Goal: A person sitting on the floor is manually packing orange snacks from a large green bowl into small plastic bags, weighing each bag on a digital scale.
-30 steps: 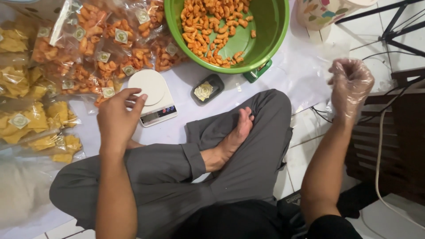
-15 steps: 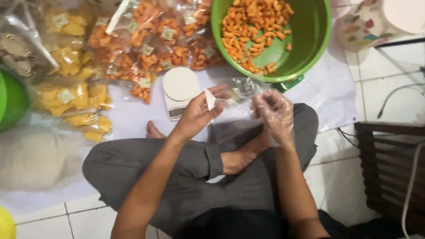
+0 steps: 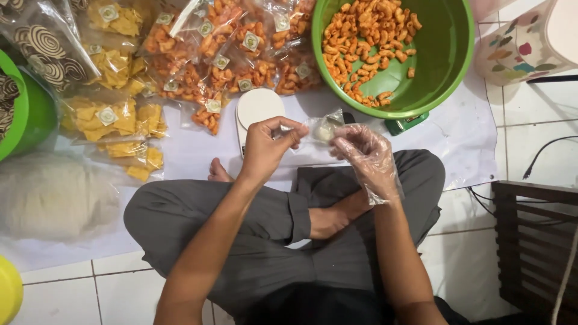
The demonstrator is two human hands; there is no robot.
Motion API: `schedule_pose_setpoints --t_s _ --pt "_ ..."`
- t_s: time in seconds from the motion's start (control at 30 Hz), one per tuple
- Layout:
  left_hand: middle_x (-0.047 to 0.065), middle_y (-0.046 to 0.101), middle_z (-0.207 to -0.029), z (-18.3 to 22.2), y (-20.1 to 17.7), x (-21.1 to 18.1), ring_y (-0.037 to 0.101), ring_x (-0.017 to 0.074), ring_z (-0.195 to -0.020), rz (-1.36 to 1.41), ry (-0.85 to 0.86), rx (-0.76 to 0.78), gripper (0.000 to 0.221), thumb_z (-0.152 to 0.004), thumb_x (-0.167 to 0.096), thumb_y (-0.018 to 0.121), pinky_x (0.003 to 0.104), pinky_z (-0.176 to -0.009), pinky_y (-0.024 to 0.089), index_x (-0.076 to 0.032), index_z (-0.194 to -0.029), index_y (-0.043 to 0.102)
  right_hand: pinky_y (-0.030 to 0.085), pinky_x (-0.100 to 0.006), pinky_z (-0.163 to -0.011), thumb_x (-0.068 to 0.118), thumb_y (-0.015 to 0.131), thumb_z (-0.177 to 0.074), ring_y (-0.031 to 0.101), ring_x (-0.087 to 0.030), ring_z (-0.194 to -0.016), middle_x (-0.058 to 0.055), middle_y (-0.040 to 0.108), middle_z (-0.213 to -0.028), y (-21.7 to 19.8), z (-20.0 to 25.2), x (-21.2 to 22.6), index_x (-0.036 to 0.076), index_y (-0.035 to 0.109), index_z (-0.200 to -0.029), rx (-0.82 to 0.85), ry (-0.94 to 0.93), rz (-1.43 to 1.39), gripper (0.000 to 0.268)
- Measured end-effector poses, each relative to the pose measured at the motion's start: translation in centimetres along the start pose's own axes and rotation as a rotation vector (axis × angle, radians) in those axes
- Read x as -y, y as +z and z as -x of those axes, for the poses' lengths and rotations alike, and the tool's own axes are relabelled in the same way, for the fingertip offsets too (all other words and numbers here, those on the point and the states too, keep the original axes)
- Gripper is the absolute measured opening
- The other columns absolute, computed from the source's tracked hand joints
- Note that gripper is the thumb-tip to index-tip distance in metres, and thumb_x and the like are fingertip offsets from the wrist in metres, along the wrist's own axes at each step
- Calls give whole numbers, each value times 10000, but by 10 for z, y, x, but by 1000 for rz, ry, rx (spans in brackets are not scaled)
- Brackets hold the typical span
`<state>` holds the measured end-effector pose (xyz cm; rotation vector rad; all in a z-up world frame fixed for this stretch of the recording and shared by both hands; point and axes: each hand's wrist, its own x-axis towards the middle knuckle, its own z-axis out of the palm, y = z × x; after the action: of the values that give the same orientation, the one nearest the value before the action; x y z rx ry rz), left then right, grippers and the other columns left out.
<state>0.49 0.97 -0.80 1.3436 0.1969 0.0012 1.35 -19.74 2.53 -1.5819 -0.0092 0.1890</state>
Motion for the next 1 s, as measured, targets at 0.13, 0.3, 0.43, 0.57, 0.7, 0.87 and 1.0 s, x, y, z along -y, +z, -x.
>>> schedule_pose_setpoints --t_s 0.13,0.3,0.43,0.57,0.7,0.87,1.0 --pt "129 768 -833 2 2 -15 727 164 -756 7 34 -24 228 -984 -253 725 291 -651 661 -34 -986 787 552 -266 -603 133 818 -918 636 -128 -600 -113 670 -673 2 -3 -7 -18 733 -954 -86 33 45 176" --pt "139 766 -864 4 2 -22 713 157 -785 -61 19 93 229 -986 -243 720 291 -680 658 -23 -1005 781 597 -309 -687 140 789 -920 680 -178 -692 -149 687 -777 6 -11 3 -30 706 -1018 -71 -71 -90 213" --pt "142 767 -886 5 5 -22 717 168 -806 -120 46 121 223 -988 -233 719 305 -694 655 -22 -1012 786 544 -271 -676 90 743 -961 621 -144 -635 -115 636 -692 9 -16 12 -12 692 -894 -126 -139 -21 132" --pt "126 773 -885 3 4 -22 723 163 -812 -169 81 101 221 -996 -250 711 304 -698 658 -46 -1005 797 527 -266 -684 109 762 -960 616 -147 -644 -106 636 -703 10 -20 10 7 668 -851 -198 -173 -63 176" --pt "127 775 -905 1 -1 -18 719 152 -777 -40 42 20 250 -999 -284 698 288 -657 661 -62 -1067 789 574 -265 -721 227 739 -955 685 -182 -786 -166 692 -917 1 -26 -5 -8 641 -1103 -75 -91 -150 295" --pt "72 773 -957 -10 -21 -13 708 102 -818 196 15 -185 345 -1017 -374 643 219 -683 648 -88 -1179 745 572 -334 -857 336 790 -865 680 -198 -991 -166 722 -1119 -10 -16 -18 9 637 -1321 245 87 -138 582" --pt "52 773 -1008 -11 -32 -9 730 108 -865 379 -25 -278 371 -1022 -389 613 206 -738 642 -101 -1238 704 568 -245 -730 139 817 -828 684 -144 -829 -103 730 -947 0 -9 -15 15 740 -1147 259 209 -89 351"
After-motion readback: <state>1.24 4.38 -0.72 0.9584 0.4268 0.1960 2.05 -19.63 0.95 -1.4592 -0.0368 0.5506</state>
